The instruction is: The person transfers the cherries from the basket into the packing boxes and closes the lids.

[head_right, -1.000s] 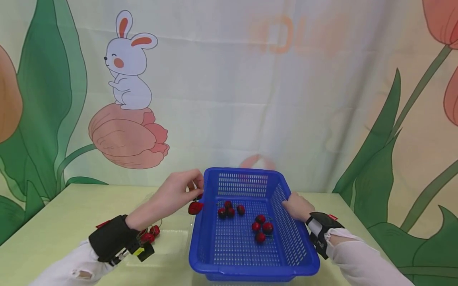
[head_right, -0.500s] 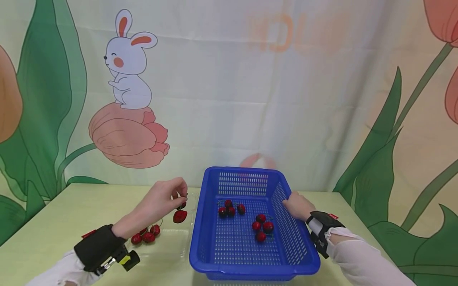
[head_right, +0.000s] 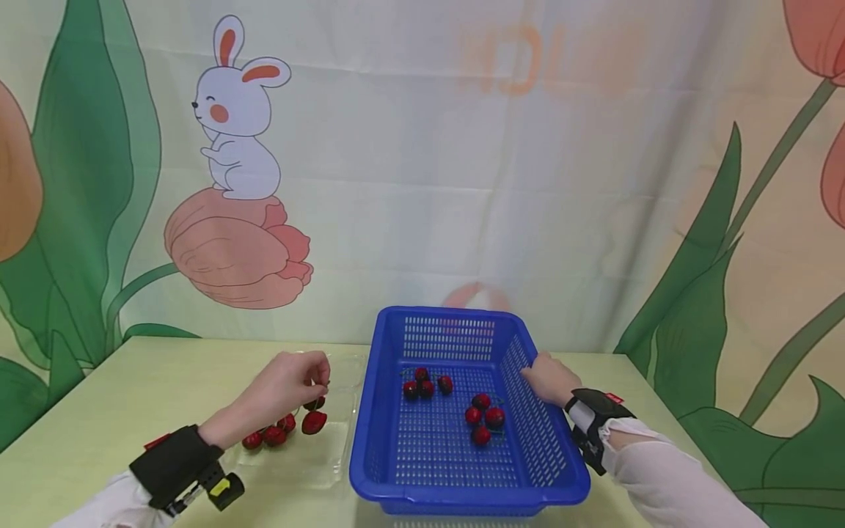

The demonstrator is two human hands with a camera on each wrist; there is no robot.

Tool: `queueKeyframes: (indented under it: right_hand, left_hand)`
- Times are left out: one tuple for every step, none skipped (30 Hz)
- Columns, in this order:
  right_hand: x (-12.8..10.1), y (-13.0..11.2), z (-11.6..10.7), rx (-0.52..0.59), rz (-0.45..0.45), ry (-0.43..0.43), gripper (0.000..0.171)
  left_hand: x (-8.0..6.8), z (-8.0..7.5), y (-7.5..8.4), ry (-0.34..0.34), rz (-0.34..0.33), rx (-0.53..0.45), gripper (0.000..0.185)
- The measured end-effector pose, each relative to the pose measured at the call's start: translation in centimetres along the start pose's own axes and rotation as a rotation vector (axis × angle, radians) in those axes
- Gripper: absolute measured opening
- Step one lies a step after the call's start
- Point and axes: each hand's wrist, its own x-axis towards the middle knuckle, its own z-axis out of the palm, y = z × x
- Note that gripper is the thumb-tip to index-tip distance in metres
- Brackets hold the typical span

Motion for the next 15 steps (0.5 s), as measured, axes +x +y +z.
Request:
queueKeyframes:
  right_hand:
    - [0.0,0.0,0.0,-0.001,0.001,0.002,0.023]
    - [-0.1,-0.1,0.0,0.000,-0.001,0.002,0.023]
    - [-0.1,-0.1,0.0,0.002,-0.001,0.003,0.022]
    - [-0.1,-0.1,0.0,0.005,-0.001,0.003,0.022]
    - [-0.1,-0.1,0.0,0.007,0.000,0.003,0.022]
    - [-0.1,-0.1,-0.1,0.009,0.002,0.002,0.021]
    - [-0.1,-0.1,-0.1,0.010,0.003,0.001,0.021]
    - [-0.1,-0.1,-0.1,0.011,0.002,0.001,0.021]
    - [-0.1,-0.1,-0.1,0.009,0.002,0.001,0.021]
    - [-0.1,-0.1,-0.1,0.007,0.002,0.002,0.021]
    - [-0.1,-0.1,-0.1,0.006,0.004,0.001,0.021]
    - [-0.1,-0.1,-0.1,0.004,0.003,0.000,0.021]
    - [-0.1,-0.1,-0.1,0.002,0.002,0.000,0.022]
    - [-0.1,-0.1,-0.1,0.001,0.000,0.001,0.022]
    - [-0.1,-0.1,-0.1,-0.001,0.001,0.002,0.022]
  left_hand:
    - [-0.1,0.0,-0.2,-0.010,0.002,-0.005,0.015]
    - [-0.2,0.1,-0.4,-0.023,0.004,-0.004,0.016]
    - [-0.3,0.2,-0.6,-0.037,0.006,-0.007,0.016]
    - [-0.3,0.3,-0.8,-0.058,-0.008,-0.008,0.016]
    - [-0.4,0.4,-1.0,-0.080,-0.022,-0.011,0.015]
    - [-0.4,0.5,-1.2,-0.099,-0.032,-0.014,0.015]
    - [-0.3,0.7,-1.5,-0.126,-0.057,-0.016,0.014]
    - [-0.3,0.9,-1.7,-0.140,-0.062,-0.011,0.014]
    - [-0.3,1.0,-1.9,-0.150,-0.066,-0.006,0.014]
    - [-0.3,1.2,-2.2,-0.161,-0.072,0.001,0.014]
    - [-0.2,1.3,-2.4,-0.169,-0.068,0.011,0.014]
    - [-0.2,1.5,-2.6,-0.175,-0.061,0.024,0.015]
    - [-0.2,1.6,-2.8,-0.178,-0.053,0.035,0.016]
    - [-0.3,1.7,-3.0,-0.182,-0.045,0.045,0.016]
    - [-0.3,1.8,-3.1,-0.187,-0.039,0.053,0.017]
